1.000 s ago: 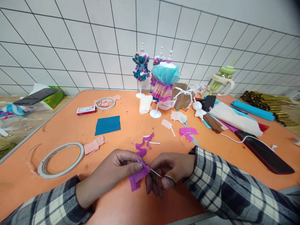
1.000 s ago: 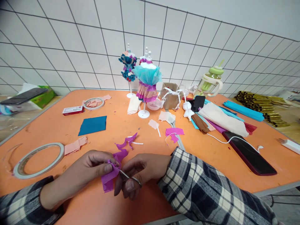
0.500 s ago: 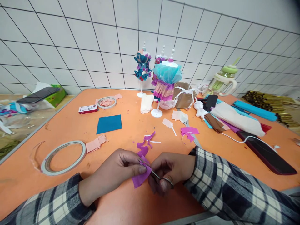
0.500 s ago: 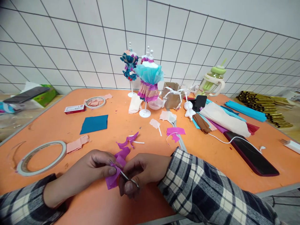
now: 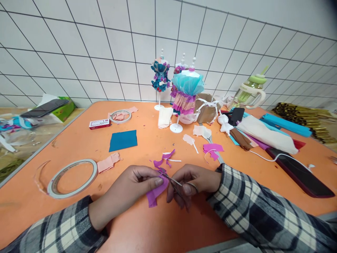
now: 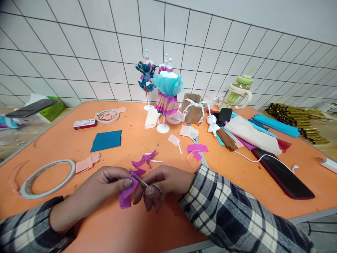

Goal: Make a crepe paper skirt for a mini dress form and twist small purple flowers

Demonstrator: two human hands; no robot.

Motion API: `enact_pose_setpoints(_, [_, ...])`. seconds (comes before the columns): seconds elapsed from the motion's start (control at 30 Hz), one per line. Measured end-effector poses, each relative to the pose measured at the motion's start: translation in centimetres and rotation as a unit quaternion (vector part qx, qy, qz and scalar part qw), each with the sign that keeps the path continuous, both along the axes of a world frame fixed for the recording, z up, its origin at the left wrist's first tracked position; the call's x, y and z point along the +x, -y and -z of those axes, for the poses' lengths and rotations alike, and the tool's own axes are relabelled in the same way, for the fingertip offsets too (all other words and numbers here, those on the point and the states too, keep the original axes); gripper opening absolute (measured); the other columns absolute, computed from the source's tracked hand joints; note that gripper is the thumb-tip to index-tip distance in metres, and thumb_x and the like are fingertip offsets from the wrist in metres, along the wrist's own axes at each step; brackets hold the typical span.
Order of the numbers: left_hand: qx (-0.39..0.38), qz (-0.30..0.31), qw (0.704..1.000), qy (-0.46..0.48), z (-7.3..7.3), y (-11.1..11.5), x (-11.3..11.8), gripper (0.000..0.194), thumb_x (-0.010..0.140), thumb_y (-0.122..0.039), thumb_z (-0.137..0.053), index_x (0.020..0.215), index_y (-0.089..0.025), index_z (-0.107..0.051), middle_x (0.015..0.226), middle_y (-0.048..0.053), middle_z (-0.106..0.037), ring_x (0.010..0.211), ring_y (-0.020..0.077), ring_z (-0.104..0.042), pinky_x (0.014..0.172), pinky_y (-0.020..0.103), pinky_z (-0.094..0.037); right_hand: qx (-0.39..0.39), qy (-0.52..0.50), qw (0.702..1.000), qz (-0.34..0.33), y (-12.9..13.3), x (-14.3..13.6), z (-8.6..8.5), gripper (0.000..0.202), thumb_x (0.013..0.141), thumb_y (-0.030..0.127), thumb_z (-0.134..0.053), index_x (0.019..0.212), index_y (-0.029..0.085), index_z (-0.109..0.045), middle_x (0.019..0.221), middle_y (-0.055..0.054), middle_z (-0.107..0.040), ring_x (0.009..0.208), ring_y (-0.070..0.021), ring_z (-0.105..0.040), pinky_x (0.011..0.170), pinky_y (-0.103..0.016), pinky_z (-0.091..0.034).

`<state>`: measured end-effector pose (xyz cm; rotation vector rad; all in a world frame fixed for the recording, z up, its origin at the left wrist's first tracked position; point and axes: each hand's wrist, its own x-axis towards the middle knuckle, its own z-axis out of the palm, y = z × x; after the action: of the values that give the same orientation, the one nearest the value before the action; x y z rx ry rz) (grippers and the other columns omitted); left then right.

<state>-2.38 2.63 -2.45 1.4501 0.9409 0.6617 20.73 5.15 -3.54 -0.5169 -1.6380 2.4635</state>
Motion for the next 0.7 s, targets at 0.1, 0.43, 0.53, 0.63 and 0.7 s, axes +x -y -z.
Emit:
enact_pose_setpoints(0.1, [0.003,0.003,1.000,-0.023,0.15,-0.08,-0.02,0.028,0.084,-0.038,-0.067,0.066,-0.018,-0.074,0.059,0.001,-0.068,0.056,0.0140,-0.057,0.055,0.023,-0.043,-0.026,-0.007,0.999,-0.018,-0.27,0.27,0.23,0.061,0.075,0.061,-0.072,0.103,0.006,-0.067,0.076,-0.004,-0.065,0.058,-0.0108,-0.062,0.057,-0.023,-0.056])
enact_pose_setpoints(0.43, [-0.003,0.048,0.999,0.020,0.12,0.72,-0.03,0.021,0.083,-0.032,-0.070,0.070,-0.016,-0.075,0.064,0.002,-0.069,0.058,0.0126,-0.057,0.057,0.022,-0.045,-0.025,0.025,0.999,0.007,0.65,-0.47,0.30,0.049,0.068,0.053,-0.082,0.082,0.010,-0.064,0.061,0.002,-0.059,0.053,-0.0081,-0.059,0.050,-0.017,-0.053])
enact_pose_setpoints(0.53, [-0.020,0.068,0.997,0.023,0.07,0.89,0.14,0.022,0.084,-0.035,-0.069,0.078,-0.016,-0.077,0.073,0.006,-0.073,0.060,0.0148,-0.060,0.058,0.025,-0.047,-0.022,0.023,0.999,-0.006,0.52,-0.41,-0.04,0.058,0.065,0.062,-0.079,0.085,0.010,-0.063,0.065,0.001,-0.061,0.054,-0.0101,-0.061,0.049,-0.019,-0.052])
enact_pose_setpoints(0.63, [-0.028,0.004,0.999,0.030,0.05,0.67,0.11,0.027,0.081,-0.042,-0.072,0.070,-0.017,-0.075,0.062,0.002,-0.067,0.054,0.0135,-0.057,0.054,0.024,-0.045,0.072,0.012,0.990,0.122,0.24,-0.34,-0.38,0.061,0.068,0.063,-0.077,0.097,0.012,-0.063,0.070,0.001,-0.059,0.056,-0.0085,-0.056,0.048,-0.018,-0.045])
enact_pose_setpoints(0.7, [-0.021,-0.051,0.998,0.033,0.09,0.49,-0.02,0.028,0.076,-0.044,-0.076,0.065,-0.018,-0.074,0.058,0.000,-0.063,0.053,0.0123,-0.053,0.053,0.023,-0.043,0.162,0.031,0.955,0.246,0.13,-0.42,-0.43,0.059,0.073,0.054,-0.077,0.114,0.015,-0.060,0.070,0.004,-0.055,0.057,-0.0072,-0.050,0.050,-0.018,-0.040])
